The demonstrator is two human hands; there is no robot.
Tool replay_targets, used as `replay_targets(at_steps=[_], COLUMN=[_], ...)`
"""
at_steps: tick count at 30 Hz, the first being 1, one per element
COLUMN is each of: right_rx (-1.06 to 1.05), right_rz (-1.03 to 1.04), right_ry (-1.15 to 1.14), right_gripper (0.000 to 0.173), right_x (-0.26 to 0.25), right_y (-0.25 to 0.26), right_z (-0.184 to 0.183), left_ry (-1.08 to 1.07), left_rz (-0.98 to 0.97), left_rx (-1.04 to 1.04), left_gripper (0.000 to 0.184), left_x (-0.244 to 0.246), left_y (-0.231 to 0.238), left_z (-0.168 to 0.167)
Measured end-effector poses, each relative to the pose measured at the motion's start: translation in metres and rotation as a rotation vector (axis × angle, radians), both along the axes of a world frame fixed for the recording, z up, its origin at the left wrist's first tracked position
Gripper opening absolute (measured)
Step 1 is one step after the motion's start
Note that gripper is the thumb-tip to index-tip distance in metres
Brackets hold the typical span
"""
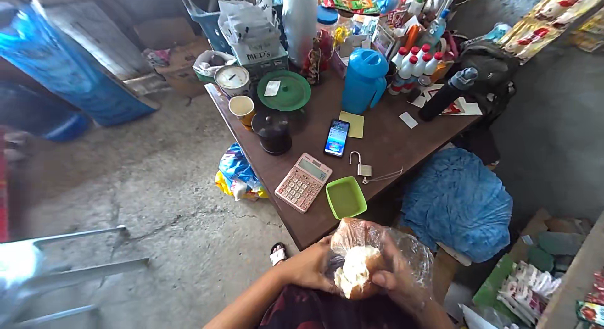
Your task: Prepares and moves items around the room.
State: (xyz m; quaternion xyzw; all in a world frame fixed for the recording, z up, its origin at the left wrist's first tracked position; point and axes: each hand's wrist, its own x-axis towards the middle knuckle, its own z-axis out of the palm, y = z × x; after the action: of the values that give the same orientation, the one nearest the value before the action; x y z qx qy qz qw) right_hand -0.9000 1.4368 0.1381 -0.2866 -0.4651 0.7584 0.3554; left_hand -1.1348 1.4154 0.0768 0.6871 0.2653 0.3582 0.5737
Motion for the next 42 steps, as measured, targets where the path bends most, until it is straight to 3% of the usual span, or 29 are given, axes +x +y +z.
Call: replay_targets(at_steps=[2, 4, 8, 10, 14, 21, 24, 26, 28, 30, 31, 33, 36, 40, 41, 42], right_rx=[-0.077, -0.158, -0.199, -0.198, -0.165, 0.073, 0.3, 0.457, 0.616, 0.673, 0.606, 0.401, 0.213, 0.292, 0.278, 0.213], right_rz=[0.056, 0.127, 0.222, 0.144, -0.047, 0.085, 0.184, 0.133, -0.034, -0.127, -0.105, 0.026, 0.199, 0.358, 0.464, 0.595], right_ry=[0.033, 0.077, 0.088, 0.049, -0.314, -0.827, -1.127, -1.237, -1.066, -0.697, -0.5, -0.233, -0.066, 0.014, 0.047, 0.064], right_gripper=[0.094, 0.087, 0.079, 0.084, 0.098, 0.075, 0.066, 0.053, 0.038, 0.023, 0.019, 0.032, 0.033, 0.018, 0.028, 0.049], right_x=[-0.006, -0.008, 0.003, 0.01, 0.001, -0.039, -0.041, -0.043, -0.051, -0.068, -0.08, -0.105, -0.155, -0.255, -0.284, -0.313], right_y=[0.014, 0.026, 0.056, 0.073, 0.107, 0.137, 0.136, 0.127, 0.112, 0.095, 0.085, 0.067, 0.047, 0.013, 0.005, -0.006], right_z=[-0.002, -0.006, -0.013, -0.022, -0.046, -0.107, -0.098, -0.077, -0.053, -0.036, -0.029, -0.019, -0.02, -0.025, -0.022, -0.016], left_ry=[0.118, 0.232, 0.389, 0.384, 0.336, 0.31, 0.317, 0.3, 0.295, 0.301, 0.305, 0.313, 0.332, 0.435, 0.478, 0.519], left_rz=[0.123, 0.225, 0.429, 0.558, 0.761, 0.869, 0.868, 0.874, 0.874, 0.863, 0.854, 0.839, 0.803, 0.704, 0.696, 0.701], left_rx=[0.086, 0.096, 0.03, -0.004, -0.129, -0.209, -0.159, -0.131, -0.105, -0.073, -0.056, -0.029, -0.004, 0.05, 0.079, 0.085], left_gripper=[0.028, 0.016, 0.021, 0.02, 0.02, 0.019, 0.017, 0.017, 0.018, 0.019, 0.02, 0.02, 0.021, 0.02, 0.018, 0.02], left_x=[-0.015, -0.037, -0.09, -0.108, -0.119, -0.108, -0.107, -0.108, -0.113, -0.124, -0.131, -0.151, -0.19, -0.259, -0.279, -0.299], left_y=[-0.008, -0.019, -0.047, -0.065, -0.095, -0.119, -0.123, -0.124, -0.125, -0.127, -0.127, -0.127, -0.13, -0.141, -0.142, -0.146], left_z=[0.002, 0.004, 0.019, 0.024, 0.024, 0.019, 0.021, 0.023, 0.025, 0.025, 0.024, 0.023, 0.019, 0.012, 0.009, 0.005])
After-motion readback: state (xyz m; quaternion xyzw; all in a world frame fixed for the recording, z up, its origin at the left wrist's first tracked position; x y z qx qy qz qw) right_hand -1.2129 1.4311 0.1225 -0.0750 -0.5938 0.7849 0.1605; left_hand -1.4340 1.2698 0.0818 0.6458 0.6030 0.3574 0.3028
